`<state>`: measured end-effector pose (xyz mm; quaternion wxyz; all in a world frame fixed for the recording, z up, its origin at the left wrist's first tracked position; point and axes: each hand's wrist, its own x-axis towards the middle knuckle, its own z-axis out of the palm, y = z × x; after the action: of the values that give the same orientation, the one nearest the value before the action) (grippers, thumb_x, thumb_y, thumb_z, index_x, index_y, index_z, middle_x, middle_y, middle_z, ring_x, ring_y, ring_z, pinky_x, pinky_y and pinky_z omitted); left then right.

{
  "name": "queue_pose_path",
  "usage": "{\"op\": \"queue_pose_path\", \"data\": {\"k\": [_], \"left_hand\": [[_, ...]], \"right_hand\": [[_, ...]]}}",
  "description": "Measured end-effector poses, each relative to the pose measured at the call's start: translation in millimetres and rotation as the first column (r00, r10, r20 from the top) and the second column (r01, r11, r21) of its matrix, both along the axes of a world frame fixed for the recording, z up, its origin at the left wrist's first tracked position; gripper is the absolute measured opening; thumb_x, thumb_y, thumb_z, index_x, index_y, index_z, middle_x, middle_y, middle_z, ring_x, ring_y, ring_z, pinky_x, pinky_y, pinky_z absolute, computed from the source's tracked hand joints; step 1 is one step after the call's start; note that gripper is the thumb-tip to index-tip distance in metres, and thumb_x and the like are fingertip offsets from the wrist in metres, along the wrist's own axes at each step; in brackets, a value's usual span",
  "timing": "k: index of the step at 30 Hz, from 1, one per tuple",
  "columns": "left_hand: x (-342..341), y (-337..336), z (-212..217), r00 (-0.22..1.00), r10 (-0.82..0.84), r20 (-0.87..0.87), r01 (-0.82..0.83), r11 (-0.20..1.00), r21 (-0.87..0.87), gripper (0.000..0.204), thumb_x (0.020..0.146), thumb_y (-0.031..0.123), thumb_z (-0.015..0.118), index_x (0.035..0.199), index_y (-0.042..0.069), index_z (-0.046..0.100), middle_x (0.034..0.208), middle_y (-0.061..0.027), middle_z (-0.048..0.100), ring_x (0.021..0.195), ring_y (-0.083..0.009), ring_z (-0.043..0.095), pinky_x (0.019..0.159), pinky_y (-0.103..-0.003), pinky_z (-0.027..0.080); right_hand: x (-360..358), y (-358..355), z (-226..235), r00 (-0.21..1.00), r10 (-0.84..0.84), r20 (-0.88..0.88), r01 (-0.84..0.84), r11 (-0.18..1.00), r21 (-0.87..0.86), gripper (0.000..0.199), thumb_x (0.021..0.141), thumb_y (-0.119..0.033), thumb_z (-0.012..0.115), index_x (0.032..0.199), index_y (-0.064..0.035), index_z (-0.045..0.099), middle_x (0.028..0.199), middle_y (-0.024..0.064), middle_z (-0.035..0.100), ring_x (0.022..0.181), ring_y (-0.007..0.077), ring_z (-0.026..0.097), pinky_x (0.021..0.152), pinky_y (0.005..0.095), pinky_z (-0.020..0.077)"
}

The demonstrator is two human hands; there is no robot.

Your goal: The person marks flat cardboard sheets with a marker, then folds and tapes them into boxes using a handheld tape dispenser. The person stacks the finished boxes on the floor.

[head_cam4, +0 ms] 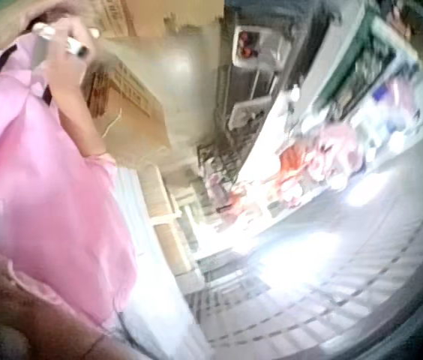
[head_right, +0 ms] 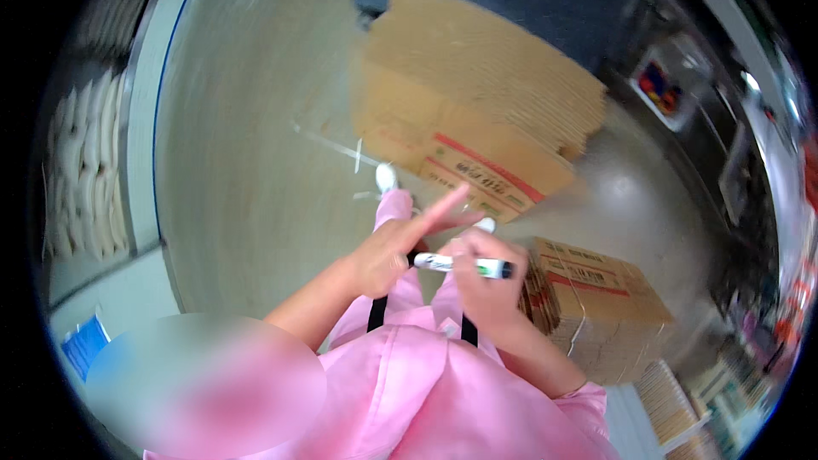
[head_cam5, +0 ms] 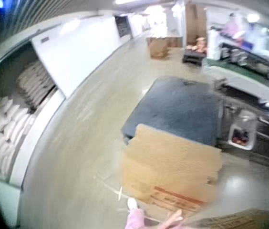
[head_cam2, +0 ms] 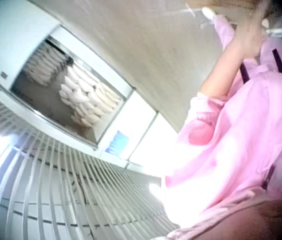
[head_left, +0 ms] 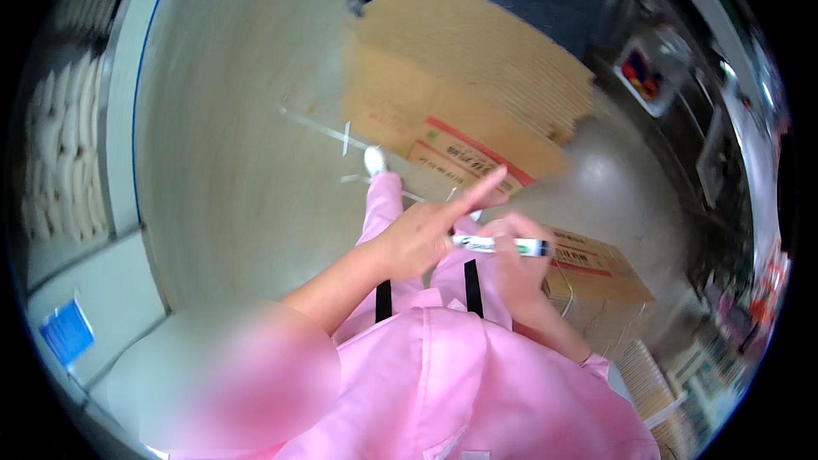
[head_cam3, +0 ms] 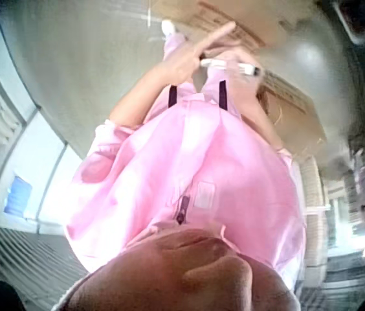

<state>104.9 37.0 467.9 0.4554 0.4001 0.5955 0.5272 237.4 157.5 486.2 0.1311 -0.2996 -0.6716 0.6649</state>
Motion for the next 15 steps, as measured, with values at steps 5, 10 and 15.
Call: {"op": "queue_pose_path", "data": {"k": [5, 10, 15], "left_hand": [[76, 33, 58, 1.000, 0.004, -0.025, -0.006, 0.996, -0.086, 0.104, 0.090, 0.080, 0.029, 0.160, 0.004, 0.021, 0.150, -0.0236, 0.049, 0.105, -0.0294, 0.067, 0.082, -0.037, 0.051], [145, 57, 81, 0.949, 0.274, -0.155, -0.237, 0.947, 0.218, 0.079, 0.101, 0.064, 0.027, 0.152, 0.004, 0.035, 0.140, -0.0238, 0.057, 0.117, -0.0351, 0.066, 0.096, -0.047, 0.051], [152, 56, 113, 0.827, 0.165, -0.538, 0.214, 0.792, 0.571, 0.057, 0.108, 0.049, 0.025, 0.138, 0.007, 0.049, 0.124, -0.0203, 0.068, 0.115, -0.0402, 0.066, 0.100, -0.053, 0.050]], "right_hand": [[82, 17, 33, 0.981, -0.191, 0.003, 0.183, 0.934, -0.307, 0.029, 0.097, -0.014, 0.049, 0.079, 0.0007, 0.065, 0.067, 0.0026, 0.061, 0.057, 0.0070, 0.051, 0.052, 0.0242, 0.0398], [130, 7, 58, 0.884, -0.435, 0.170, 0.441, 0.656, -0.613, 0.030, 0.098, -0.022, 0.054, 0.076, -0.0018, 0.063, 0.066, 0.0033, 0.060, 0.052, 0.0079, 0.049, 0.046, 0.0238, 0.0361], [152, -25, 34, 0.878, -0.476, -0.051, 0.425, 0.824, -0.376, 0.025, 0.093, -0.029, 0.063, 0.083, -0.0060, 0.062, 0.073, 0.0032, 0.060, 0.059, 0.0130, 0.054, 0.050, 0.0297, 0.0399]]}}
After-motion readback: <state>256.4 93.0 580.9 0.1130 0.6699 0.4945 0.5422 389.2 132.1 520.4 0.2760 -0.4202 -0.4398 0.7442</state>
